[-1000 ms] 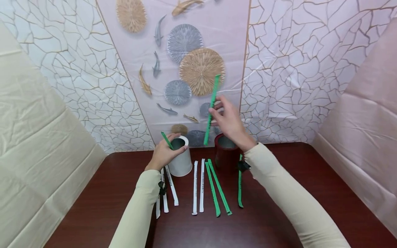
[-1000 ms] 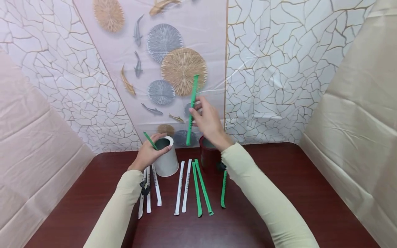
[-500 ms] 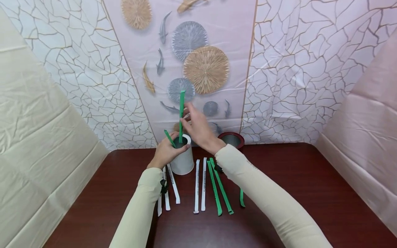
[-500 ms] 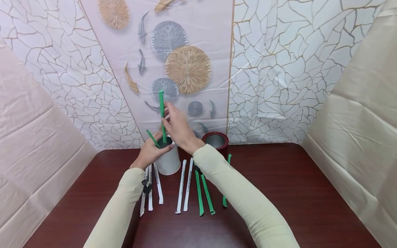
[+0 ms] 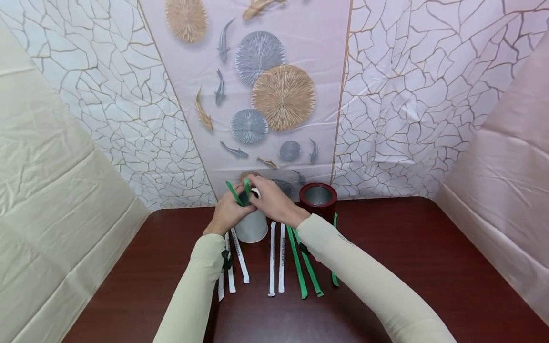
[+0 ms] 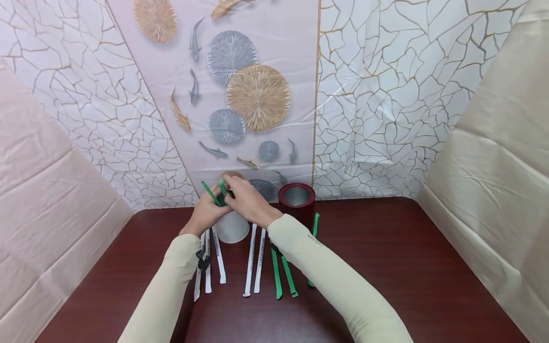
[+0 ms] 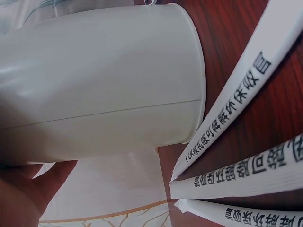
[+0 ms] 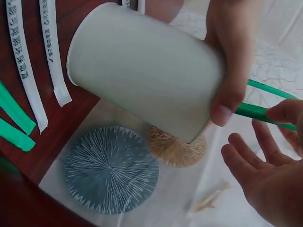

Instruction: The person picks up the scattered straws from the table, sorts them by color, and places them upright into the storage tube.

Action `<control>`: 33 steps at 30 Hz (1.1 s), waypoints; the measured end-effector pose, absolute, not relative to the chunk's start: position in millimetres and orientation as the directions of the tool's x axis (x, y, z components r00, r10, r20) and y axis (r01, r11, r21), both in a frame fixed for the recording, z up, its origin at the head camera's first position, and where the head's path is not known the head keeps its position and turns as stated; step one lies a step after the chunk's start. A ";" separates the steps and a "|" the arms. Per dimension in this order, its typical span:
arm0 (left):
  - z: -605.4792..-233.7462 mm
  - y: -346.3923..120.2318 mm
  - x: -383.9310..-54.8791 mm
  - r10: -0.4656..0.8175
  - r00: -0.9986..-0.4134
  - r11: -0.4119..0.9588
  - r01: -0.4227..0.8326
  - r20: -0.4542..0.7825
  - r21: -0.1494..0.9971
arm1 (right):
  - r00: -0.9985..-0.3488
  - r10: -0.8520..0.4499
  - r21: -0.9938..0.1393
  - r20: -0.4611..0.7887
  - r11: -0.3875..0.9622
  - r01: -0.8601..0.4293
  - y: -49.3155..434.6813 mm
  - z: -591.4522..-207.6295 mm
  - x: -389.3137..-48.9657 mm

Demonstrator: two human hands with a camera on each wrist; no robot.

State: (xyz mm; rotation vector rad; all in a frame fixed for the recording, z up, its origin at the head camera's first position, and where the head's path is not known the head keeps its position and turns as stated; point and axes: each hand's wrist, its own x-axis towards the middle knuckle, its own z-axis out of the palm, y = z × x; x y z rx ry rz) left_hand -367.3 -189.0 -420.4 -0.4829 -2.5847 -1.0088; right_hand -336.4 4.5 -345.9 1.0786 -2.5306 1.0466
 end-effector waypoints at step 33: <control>-419.5 -183.3 -365.5 0.219 -0.880 0.717 0.438 0.422 0.542 | -0.971 -0.154 -0.905 -0.183 0.413 0.105 212.8 -406.9 -298.3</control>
